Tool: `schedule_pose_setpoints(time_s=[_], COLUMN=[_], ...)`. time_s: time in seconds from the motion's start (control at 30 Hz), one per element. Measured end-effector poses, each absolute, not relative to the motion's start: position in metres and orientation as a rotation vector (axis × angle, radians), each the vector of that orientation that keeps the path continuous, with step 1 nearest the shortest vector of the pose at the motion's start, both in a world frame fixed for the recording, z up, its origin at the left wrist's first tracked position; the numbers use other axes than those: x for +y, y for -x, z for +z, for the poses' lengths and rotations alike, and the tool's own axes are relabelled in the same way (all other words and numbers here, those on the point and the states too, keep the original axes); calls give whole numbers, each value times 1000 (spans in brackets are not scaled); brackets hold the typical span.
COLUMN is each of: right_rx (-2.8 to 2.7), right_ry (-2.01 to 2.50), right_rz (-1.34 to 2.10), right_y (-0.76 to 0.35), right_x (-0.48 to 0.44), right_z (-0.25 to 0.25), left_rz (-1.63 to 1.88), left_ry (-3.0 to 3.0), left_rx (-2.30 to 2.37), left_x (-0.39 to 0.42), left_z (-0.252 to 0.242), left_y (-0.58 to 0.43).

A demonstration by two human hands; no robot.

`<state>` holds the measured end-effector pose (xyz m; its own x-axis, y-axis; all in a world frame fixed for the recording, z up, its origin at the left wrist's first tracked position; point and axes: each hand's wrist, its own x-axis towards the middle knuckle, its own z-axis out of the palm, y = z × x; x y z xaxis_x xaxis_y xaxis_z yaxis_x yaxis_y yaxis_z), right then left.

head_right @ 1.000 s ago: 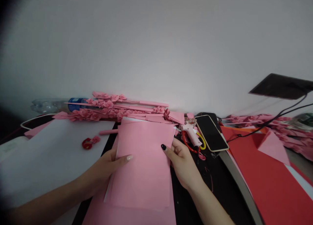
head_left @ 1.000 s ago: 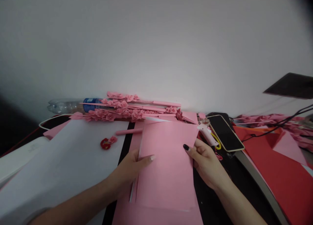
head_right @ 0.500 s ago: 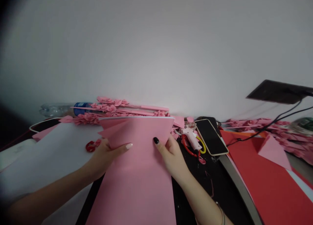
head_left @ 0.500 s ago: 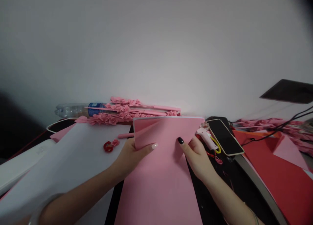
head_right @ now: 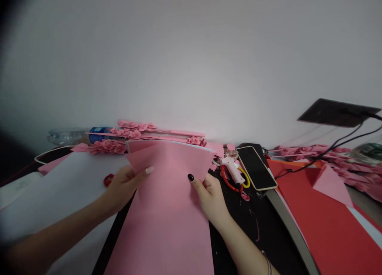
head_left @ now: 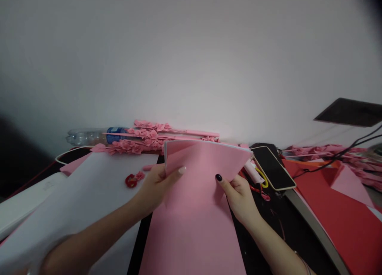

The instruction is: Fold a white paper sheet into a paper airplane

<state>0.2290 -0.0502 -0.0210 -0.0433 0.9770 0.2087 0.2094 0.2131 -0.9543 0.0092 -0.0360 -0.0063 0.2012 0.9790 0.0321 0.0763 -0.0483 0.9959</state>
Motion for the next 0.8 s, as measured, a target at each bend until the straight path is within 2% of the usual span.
schedule_pose_setpoints(time_s=[0.2, 0.53, 0.63, 0.8], right_rx=[-1409, -1447, -1491, -1618], right_ry=[1119, 1139, 1105, 983], right_rz=[1090, 981, 786, 199], right_y=[-228, -218, -223, -238], right_x=[-52, -61, -61, -59], right_z=[-11, -30, -18, 22], left_rz=[1069, 925, 943, 846], left_ry=[-1207, -1012, -1107, -1275], left_rx=[991, 948, 1047, 1056], left_x=[-25, -52, -55, -54], left_z=[28, -11, -9, -7], left_y=[-11, -20, -19, -13])
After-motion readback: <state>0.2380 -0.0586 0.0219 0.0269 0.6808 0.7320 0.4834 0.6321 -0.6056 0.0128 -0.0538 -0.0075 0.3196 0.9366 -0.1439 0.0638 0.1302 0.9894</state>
